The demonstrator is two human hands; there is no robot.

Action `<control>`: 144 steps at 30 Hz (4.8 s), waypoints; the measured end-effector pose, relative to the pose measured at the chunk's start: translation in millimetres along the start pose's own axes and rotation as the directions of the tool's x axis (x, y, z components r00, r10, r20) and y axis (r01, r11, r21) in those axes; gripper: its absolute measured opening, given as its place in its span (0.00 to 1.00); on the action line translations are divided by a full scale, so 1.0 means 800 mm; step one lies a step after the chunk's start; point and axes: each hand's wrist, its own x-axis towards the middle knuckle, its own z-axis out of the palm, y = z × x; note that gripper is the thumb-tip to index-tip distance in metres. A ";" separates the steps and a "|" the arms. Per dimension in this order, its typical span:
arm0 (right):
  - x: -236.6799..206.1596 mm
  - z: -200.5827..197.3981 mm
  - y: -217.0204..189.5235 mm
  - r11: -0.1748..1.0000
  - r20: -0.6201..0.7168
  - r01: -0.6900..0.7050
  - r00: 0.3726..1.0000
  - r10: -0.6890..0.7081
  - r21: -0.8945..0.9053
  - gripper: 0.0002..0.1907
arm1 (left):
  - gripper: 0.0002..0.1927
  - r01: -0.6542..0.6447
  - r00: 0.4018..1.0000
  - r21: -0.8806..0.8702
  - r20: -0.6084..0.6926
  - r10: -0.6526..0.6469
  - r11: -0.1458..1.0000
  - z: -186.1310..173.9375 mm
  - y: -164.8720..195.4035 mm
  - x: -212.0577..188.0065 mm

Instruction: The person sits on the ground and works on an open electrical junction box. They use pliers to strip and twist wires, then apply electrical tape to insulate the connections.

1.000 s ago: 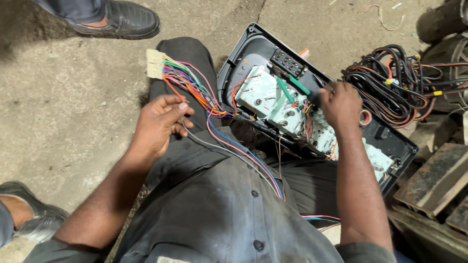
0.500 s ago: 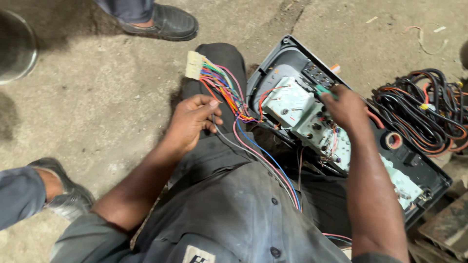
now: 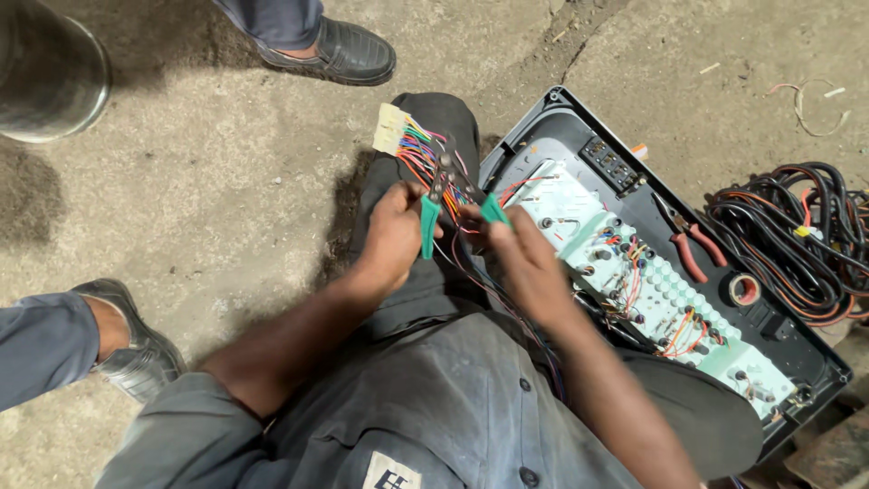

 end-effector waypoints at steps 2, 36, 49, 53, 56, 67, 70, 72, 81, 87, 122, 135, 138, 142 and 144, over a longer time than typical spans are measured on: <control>0.015 0.032 0.028 0.924 0.058 -0.024 0.998 0.002 0.382 0.22 | 0.07 -0.018 0.998 0.001 -0.062 0.018 1.000 0.002 0.001 -0.004; -0.040 0.011 0.049 0.975 0.265 -0.186 0.941 0.212 -0.121 0.26 | 0.04 0.055 0.960 -0.452 0.268 0.077 0.890 -0.014 0.000 -0.016; -0.034 0.012 0.038 0.981 0.335 -0.096 0.931 0.149 -0.169 0.28 | 0.04 0.022 0.969 -0.446 0.230 0.091 0.895 -0.010 -0.004 -0.015; -0.034 0.019 0.031 0.972 0.317 -0.118 0.932 0.178 -0.201 0.31 | 0.06 -0.033 0.977 -0.410 0.178 0.116 0.911 -0.006 -0.009 -0.014; -0.033 0.022 0.027 0.979 0.322 -0.065 0.938 0.125 -0.191 0.33 | 0.07 -0.061 0.972 -0.390 0.185 0.143 0.919 -0.006 -0.013 -0.013; -0.030 0.032 0.019 0.883 0.192 -0.087 0.962 0.195 -0.461 0.31 | 0.07 -0.092 0.975 -0.382 0.152 0.161 0.920 -0.006 -0.017 -0.013; -0.028 0.035 0.019 0.846 0.160 -0.064 0.972 0.174 -0.530 0.27 | 0.07 -0.104 0.972 -0.380 0.156 0.174 0.919 -0.007 -0.019 -0.011; -0.027 0.038 0.021 0.809 0.115 -0.104 0.972 0.207 -0.579 0.28 | 0.06 -0.096 0.975 -0.385 0.149 0.164 0.918 -0.007 -0.021 -0.010; -0.037 0.007 0.061 0.990 -0.127 -0.132 0.984 0.126 -0.038 0.22 | 0.11 0.003 0.982 -0.351 0.180 0.065 0.937 -0.024 -0.005 -0.019; -0.070 -0.021 0.084 0.974 -0.198 -0.185 0.968 0.157 -0.131 0.28 | 0.17 0.122 0.974 0.046 0.186 -0.128 0.992 -0.023 0.023 -0.025; -0.074 -0.002 0.054 0.949 0.135 -0.162 0.969 0.204 -0.271 0.33 | 0.10 0.063 0.941 -0.152 0.339 -0.008 0.986 0.024 -0.011 -0.009; -0.065 0.001 0.044 0.906 0.093 -0.315 0.931 0.353 -0.284 0.32 | 0.07 0.113 0.981 -0.298 0.182 -0.059 0.948 0.047 -0.020 -0.013; -0.064 0.002 0.042 0.923 0.104 -0.281 0.943 0.317 -0.264 0.32 | 0.07 0.047 0.984 -0.312 0.179 0.010 0.949 0.051 -0.012 -0.015; -0.065 0.004 0.041 0.892 0.094 -0.379 0.907 0.411 -0.247 0.34 | 0.07 0.053 0.987 -0.357 0.159 0.005 0.933 0.056 -0.005 -0.021; -0.066 0.004 0.040 0.929 0.118 -0.284 0.941 0.318 -0.237 0.33 | 0.07 0.133 0.986 -0.348 0.141 -0.089 0.928 0.056 -0.006 -0.023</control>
